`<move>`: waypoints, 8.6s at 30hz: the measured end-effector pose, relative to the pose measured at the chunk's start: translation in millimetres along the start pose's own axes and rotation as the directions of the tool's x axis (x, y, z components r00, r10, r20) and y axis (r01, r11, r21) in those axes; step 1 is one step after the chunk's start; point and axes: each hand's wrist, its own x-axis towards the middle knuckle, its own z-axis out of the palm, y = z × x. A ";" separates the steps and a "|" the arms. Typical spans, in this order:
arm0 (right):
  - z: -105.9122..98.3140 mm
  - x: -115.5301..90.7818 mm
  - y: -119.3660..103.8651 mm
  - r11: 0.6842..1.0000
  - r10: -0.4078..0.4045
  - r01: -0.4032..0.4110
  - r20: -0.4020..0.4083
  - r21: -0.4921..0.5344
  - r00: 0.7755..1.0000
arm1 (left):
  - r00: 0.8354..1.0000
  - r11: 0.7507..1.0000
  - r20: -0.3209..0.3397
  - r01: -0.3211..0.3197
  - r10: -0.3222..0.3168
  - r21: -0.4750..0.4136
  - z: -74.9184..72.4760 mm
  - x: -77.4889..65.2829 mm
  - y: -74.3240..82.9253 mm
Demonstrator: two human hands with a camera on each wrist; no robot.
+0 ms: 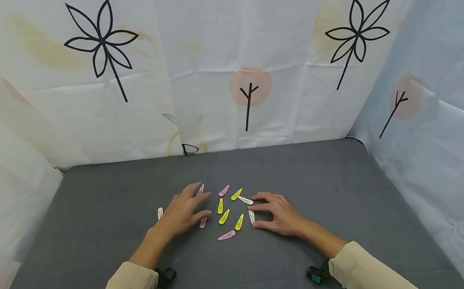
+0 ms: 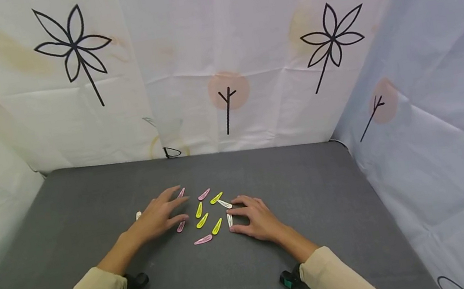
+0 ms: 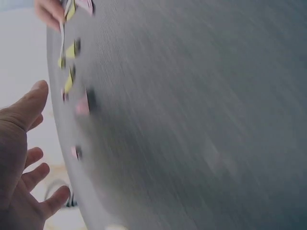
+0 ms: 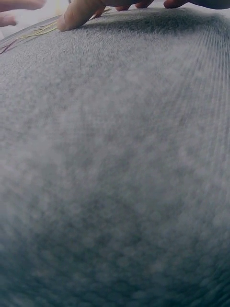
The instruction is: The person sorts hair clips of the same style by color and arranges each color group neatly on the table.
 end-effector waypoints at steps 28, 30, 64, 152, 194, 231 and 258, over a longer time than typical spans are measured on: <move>1.7 0.4 -2.5 1.000 0.022 -0.022 0.003 0.000 1.000 | 0.987 0.999 0.158 0.001 -0.008 0.045 36.9 52.8 43.3; 1.8 0.2 -2.2 1.000 0.021 -0.021 -0.001 -0.003 1.000 | 0.987 0.999 0.162 0.003 -0.011 0.050 37.8 52.8 43.1; 1.9 0.3 -1.2 0.999 0.038 -0.038 0.010 -0.005 0.999 | 0.993 0.998 0.118 -0.003 0.011 -0.067 38.4 59.5 38.2; 29.8 92.1 -67.6 0.977 -0.034 0.039 0.030 -0.211 0.999 | 0.960 0.962 0.088 0.269 -0.264 -0.044 -15.8 -48.2 -64.2; 61.2 124.3 -79.0 0.961 0.092 -0.089 0.001 -0.260 0.996 | 0.963 0.966 0.088 0.259 -0.256 -0.025 -16.2 -46.5 -64.3; 3.4 53.8 -4.5 0.992 0.077 -0.080 -0.029 -0.101 0.997 | 0.964 0.965 0.089 0.257 -0.252 -0.055 -17.2 -48.8 -63.0; -2.1 48.2 15.3 0.985 0.135 -0.139 -0.049 -0.098 0.990 | 0.958 0.961 0.101 0.273 -0.267 -0.050 -17.6 -48.2 -62.2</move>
